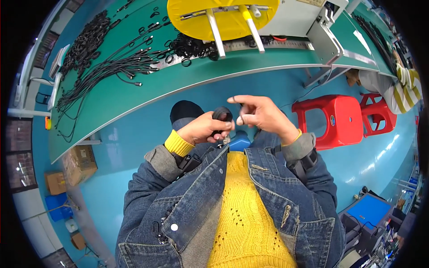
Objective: Wind electrical cables onto a spooling and tying machine at a production workstation.
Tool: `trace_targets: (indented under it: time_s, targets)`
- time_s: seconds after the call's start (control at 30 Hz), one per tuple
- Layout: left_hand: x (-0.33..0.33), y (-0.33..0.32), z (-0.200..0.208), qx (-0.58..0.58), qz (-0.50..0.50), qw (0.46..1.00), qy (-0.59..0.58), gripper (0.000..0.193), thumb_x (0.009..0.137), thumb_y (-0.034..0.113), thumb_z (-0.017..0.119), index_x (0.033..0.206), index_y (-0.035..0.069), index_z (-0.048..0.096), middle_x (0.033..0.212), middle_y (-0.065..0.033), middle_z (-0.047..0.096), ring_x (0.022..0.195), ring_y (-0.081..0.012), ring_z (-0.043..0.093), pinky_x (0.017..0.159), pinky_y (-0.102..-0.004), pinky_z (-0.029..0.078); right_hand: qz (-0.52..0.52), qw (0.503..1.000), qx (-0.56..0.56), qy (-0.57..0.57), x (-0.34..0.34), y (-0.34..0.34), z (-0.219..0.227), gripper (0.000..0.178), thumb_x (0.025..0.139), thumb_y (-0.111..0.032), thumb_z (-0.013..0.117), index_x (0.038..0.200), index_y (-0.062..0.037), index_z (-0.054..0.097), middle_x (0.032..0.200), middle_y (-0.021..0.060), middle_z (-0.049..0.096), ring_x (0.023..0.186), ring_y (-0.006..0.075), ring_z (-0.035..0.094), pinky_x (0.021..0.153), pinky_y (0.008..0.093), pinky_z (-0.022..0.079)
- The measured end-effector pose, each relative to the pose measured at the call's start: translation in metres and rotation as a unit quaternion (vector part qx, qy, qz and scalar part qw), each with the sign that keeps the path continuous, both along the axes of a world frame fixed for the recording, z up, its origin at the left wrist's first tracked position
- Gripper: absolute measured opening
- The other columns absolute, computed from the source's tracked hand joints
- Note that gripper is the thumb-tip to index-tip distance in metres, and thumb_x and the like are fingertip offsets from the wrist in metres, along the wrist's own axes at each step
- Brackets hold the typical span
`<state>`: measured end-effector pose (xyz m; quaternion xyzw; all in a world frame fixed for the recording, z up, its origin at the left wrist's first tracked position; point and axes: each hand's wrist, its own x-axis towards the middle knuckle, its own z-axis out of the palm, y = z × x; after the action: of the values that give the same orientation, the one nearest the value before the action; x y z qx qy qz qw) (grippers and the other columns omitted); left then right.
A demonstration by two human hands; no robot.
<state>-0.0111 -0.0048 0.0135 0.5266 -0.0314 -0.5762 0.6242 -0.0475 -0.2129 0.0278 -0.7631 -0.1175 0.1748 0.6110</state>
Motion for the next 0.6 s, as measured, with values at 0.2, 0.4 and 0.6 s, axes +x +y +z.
trace_targets:
  time_s: [0.2,0.4,0.6]
  targets:
    - [-0.004,-0.008,0.001,0.026,-0.051,0.998,-0.041,0.011,0.080,0.011,0.056,0.087,0.003,0.052,0.063,0.0001,0.050,0.048,-0.0036,0.044,0.036,-0.0157,0.030,0.123,0.942,-0.166,-0.263,0.016,0.015,-0.008,0.040,0.071,-0.008,0.065,0.109,-0.0029,0.052,0.083,0.0053,0.059,0.065,0.0090,0.056,0.047,0.0217,0.042]
    - [0.005,0.016,-0.002,-0.173,0.100,0.975,0.095,0.021,0.084,0.023,0.055,0.096,0.007,0.049,0.076,-0.0084,0.052,0.052,-0.0097,0.042,0.037,-0.0155,0.028,-0.087,0.853,0.431,0.281,-0.003,0.029,-0.024,0.026,0.079,-0.014,0.059,0.102,-0.0052,0.052,0.081,0.0060,0.057,0.065,0.0100,0.056,0.048,0.0175,0.042]
    - [0.011,-0.004,-0.004,-0.216,0.095,0.938,0.254,0.054,0.087,0.051,0.040,0.111,0.004,0.049,0.082,-0.0137,0.049,0.059,-0.0157,0.040,0.040,-0.0203,0.032,-0.170,0.966,0.136,0.139,0.004,0.004,0.000,0.021,0.087,-0.016,0.049,0.104,-0.0058,0.056,0.082,0.0086,0.060,0.072,0.0120,0.059,0.054,0.0209,0.047]
